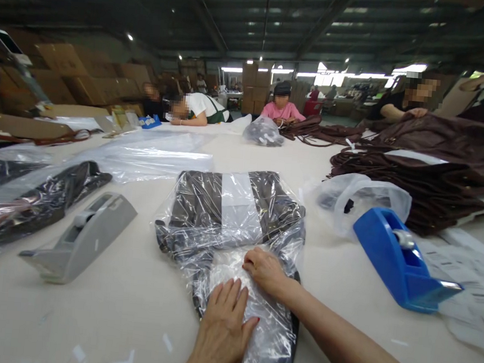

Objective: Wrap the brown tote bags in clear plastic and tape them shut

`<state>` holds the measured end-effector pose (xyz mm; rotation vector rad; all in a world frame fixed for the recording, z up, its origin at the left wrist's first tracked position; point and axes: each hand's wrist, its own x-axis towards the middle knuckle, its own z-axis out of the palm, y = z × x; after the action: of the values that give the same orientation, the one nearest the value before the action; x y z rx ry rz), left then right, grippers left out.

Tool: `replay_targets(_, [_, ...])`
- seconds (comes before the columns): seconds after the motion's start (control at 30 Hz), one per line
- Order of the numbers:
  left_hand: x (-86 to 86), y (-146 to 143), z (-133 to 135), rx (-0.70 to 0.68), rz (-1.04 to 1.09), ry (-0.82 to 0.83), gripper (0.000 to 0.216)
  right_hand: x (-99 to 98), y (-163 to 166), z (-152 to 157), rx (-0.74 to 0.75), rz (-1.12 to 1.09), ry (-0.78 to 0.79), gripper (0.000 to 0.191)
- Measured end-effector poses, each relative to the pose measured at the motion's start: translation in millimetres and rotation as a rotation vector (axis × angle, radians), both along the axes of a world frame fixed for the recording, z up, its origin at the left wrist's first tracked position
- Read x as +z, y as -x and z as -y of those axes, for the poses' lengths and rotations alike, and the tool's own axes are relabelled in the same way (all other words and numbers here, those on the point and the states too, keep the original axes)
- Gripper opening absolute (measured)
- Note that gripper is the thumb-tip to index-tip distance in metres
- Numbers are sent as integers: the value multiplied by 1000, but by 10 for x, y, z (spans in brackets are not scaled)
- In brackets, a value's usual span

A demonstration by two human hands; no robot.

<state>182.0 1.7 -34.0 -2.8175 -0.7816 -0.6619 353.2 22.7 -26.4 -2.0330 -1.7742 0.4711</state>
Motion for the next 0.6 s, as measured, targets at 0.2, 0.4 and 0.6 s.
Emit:
replay_targets(0.2, [-17,54,-27,50,-99,81,40,226,-66,191,15,-123,-224,17])
replay_targets(0.4, [-87,91,-87,36,-53,70,39,704,-963,1207,-272,52,-757,16])
replay_targets(0.6, [-381,76,-210,34,-45,97,41,669,-2115,2169,-906,174,-487,38])
